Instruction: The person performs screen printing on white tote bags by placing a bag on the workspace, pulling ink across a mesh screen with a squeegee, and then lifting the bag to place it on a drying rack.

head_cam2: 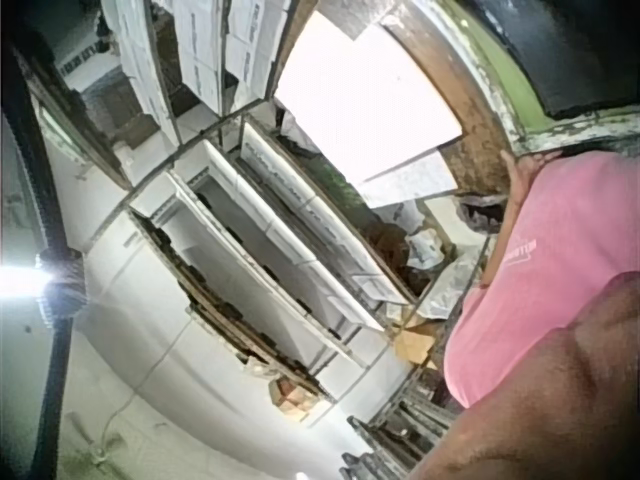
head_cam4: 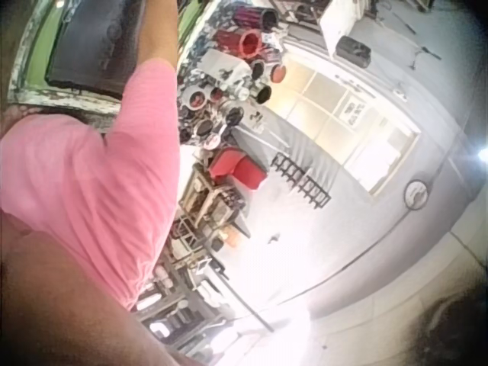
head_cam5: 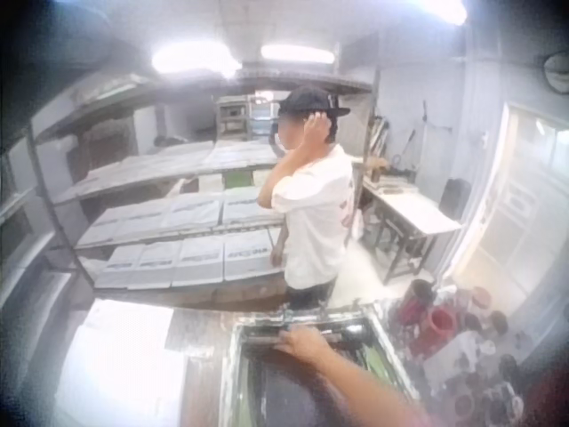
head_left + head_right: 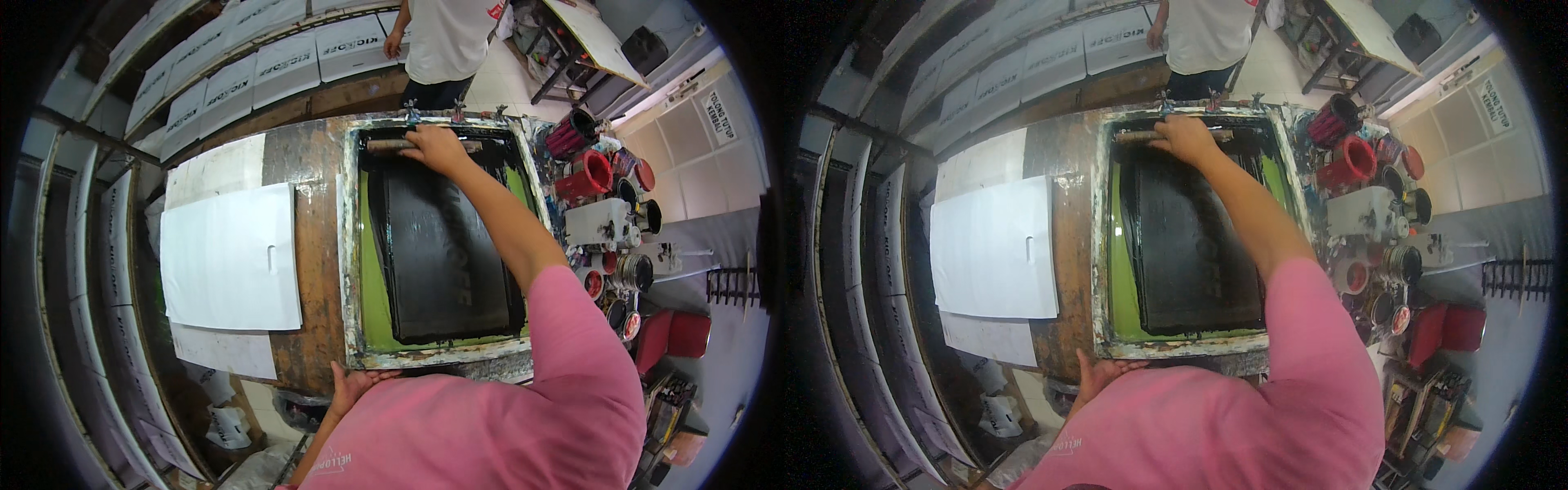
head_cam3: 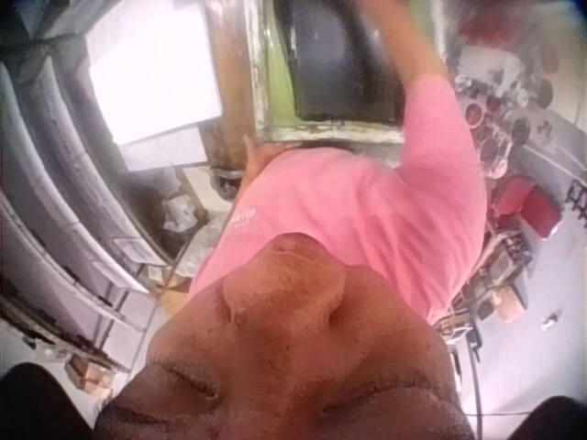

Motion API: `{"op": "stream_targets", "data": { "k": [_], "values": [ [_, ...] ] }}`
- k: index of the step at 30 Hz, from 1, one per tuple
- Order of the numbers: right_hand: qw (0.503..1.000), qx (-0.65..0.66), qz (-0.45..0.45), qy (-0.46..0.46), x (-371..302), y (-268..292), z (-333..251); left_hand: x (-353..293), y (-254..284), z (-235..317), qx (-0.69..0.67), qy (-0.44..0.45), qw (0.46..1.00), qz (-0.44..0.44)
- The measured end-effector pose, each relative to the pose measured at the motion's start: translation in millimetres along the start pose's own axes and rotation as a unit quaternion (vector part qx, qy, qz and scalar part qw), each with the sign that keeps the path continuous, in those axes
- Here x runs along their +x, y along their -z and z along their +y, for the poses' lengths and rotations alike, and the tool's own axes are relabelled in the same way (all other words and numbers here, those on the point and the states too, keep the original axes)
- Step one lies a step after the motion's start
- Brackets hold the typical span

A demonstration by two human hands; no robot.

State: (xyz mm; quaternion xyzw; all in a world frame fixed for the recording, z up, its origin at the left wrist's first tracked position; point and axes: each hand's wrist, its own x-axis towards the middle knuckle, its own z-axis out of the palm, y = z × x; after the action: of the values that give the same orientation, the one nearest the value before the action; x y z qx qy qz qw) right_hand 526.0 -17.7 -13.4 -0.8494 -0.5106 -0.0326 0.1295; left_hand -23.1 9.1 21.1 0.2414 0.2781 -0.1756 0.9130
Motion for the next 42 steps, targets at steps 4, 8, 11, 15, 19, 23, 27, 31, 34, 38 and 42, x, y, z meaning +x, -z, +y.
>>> {"op": "stream_targets", "data": {
  "k": [4,8,11,15,19,23,27,31,34,38,42],
  "values": [
    [1.000,-0.019,0.003,-0.017,-43,-2,9,-1,-13,7,0.014,0.001,1.000,-0.002],
    [0.999,-0.038,0.001,-0.028,-46,8,56,1,-16,12,0.050,0.007,0.999,-0.004],
    [0.999,-0.035,0.007,0.002,-67,9,60,-1,-16,13,0.048,0.010,0.999,0.006],
    [0.996,-0.067,0.019,-0.050,-82,15,74,2,-17,11,0.041,-0.002,0.999,0.006],
    [1.000,-0.019,0.003,-0.015,-61,19,85,1,-14,11,0.032,0.014,0.999,0.004],
    [0.999,-0.036,0.019,-0.006,-73,14,75,1,-21,16,0.043,0.004,0.999,0.025],
    [0.999,-0.027,0.001,-0.036,-47,15,84,-1,-22,17,0.046,0.013,0.999,0.001],
    [1.000,-0.001,0.023,-0.009,-22,3,56,-2,-14,13,0.044,0.012,0.999,-0.003],
    [0.999,-0.015,0.001,-0.034,-25,-2,27,-1,-22,12,0.034,-0.001,0.999,0.028],
    [0.999,-0.027,0.023,-0.036,-65,-2,-6,-1,-13,4,0.023,-0.023,0.999,0.034],
    [0.999,-0.017,0.014,-0.036,-144,22,-63,-2,-17,2,0.033,-0.047,0.998,0.033]
  ]
}}
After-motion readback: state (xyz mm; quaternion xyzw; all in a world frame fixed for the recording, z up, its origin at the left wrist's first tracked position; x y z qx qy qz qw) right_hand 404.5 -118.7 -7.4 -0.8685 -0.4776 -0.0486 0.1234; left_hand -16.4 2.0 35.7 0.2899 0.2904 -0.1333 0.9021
